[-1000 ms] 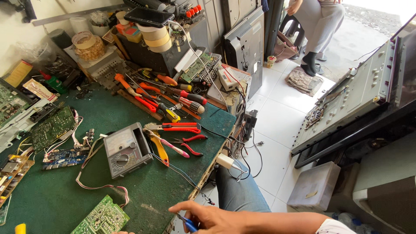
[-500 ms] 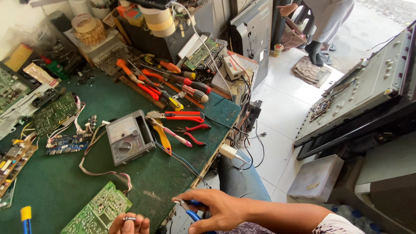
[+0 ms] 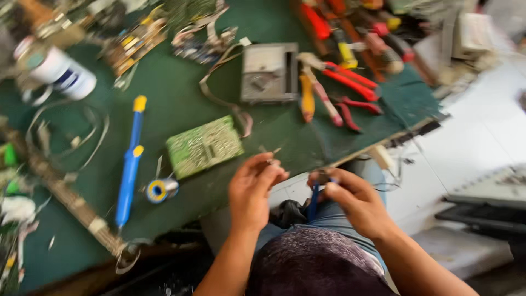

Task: The person uses pliers to strip the ends of a wire and then uses a soldering iron and solder to attach the wire to a small electronic component. The person works at a cluttered workbench with various tools and circuit boards visible.

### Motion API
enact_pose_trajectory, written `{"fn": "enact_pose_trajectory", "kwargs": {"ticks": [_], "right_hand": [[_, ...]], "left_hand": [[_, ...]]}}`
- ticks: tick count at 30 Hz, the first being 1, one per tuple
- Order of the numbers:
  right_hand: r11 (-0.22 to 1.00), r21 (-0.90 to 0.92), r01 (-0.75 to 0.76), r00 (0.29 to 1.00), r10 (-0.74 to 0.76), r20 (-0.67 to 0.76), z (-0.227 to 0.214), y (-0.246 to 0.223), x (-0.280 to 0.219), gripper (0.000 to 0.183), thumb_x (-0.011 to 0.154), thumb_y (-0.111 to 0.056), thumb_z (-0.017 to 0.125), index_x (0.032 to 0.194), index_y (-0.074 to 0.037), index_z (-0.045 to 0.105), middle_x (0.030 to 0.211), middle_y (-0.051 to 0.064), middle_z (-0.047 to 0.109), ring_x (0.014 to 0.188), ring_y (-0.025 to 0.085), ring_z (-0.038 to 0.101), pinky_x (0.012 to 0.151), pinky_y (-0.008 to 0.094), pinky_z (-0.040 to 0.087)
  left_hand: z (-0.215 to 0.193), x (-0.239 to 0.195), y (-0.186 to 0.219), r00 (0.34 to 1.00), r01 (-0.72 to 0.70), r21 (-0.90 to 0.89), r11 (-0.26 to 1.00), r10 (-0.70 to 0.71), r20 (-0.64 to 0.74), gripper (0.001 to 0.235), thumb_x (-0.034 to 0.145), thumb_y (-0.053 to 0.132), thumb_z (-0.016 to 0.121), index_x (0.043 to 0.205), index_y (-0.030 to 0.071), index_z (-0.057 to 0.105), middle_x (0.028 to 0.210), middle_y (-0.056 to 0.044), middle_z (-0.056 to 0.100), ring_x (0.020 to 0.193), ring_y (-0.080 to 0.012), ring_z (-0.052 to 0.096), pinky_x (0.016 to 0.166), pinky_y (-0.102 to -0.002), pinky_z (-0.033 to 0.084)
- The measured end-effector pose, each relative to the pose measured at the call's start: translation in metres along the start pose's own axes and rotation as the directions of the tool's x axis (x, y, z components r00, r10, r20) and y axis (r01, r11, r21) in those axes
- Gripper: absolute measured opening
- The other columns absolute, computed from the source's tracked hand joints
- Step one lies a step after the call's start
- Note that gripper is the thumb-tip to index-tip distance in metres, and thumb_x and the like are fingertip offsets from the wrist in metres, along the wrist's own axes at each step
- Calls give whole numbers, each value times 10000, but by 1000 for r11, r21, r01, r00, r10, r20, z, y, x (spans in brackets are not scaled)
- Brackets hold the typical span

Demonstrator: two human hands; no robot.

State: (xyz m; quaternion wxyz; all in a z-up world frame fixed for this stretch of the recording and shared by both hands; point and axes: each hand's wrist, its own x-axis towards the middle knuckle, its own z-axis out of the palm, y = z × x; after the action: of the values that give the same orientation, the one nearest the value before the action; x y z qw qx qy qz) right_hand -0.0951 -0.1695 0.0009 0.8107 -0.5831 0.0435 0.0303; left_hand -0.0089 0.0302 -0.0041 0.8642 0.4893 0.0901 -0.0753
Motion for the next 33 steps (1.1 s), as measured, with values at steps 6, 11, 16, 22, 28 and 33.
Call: {"fn": "enact_pose_trajectory", "kwargs": {"ticks": [6,11,16,22,28,33], "right_hand": [[952,288,-102,995,93,44,-3,1,4,413,1065,-290,566,1104,117,620,1063,317,736,917,553,770,834,655,642],[989,-137,55,996,-44,84,24,-26,16,165,999,-60,504,839,-23,493,944,230,767,898,293,717,833,388,543],[808,-508,297,952,-290,96,27,-11,29,245,1035,-219,661,905,-53,786,1098,160,825,997,303,789,905,435,592],[712,-636,299,947,-305,104,40,-24,36,226,992,-251,757,844,-81,767,965,151,833,986,366,826,855,448,628],[704,-638,312,943,-312,117,41,-28,40,261,1017,-190,726,820,-19,721,945,236,811,1064,480,788,857,512,614],[711,-631,310,944,-311,113,40,-29,43,281,1025,-195,727,802,-25,713,902,217,808,1070,461,798,856,489,621]], "left_hand": [[-2,-4,8,975,-20,-2,1000,20,220,279,959,40,760,1226,-34,731,968,-129,742,902,-252,754,903,-434,705],[-1,-4,2,977,-11,-46,999,21,211,250,946,13,773,1193,-15,746,948,-122,747,938,-246,767,888,-445,714],[-3,-6,-4,988,-59,-204,977,87,130,312,901,-105,784,1202,-147,717,996,-286,759,1007,-440,797,899,-624,670],[-7,-7,-6,989,-77,-176,981,97,107,297,918,-87,772,1207,-137,723,1011,-282,780,1035,-433,794,925,-609,656],[-10,-3,-11,991,-73,-166,984,90,101,297,913,-97,765,1205,-136,730,1059,-301,790,1054,-407,794,931,-564,664],[-9,-1,-11,991,-65,-156,986,82,106,317,913,-103,763,1225,-149,724,1074,-312,790,1047,-361,798,923,-471,676]]}}
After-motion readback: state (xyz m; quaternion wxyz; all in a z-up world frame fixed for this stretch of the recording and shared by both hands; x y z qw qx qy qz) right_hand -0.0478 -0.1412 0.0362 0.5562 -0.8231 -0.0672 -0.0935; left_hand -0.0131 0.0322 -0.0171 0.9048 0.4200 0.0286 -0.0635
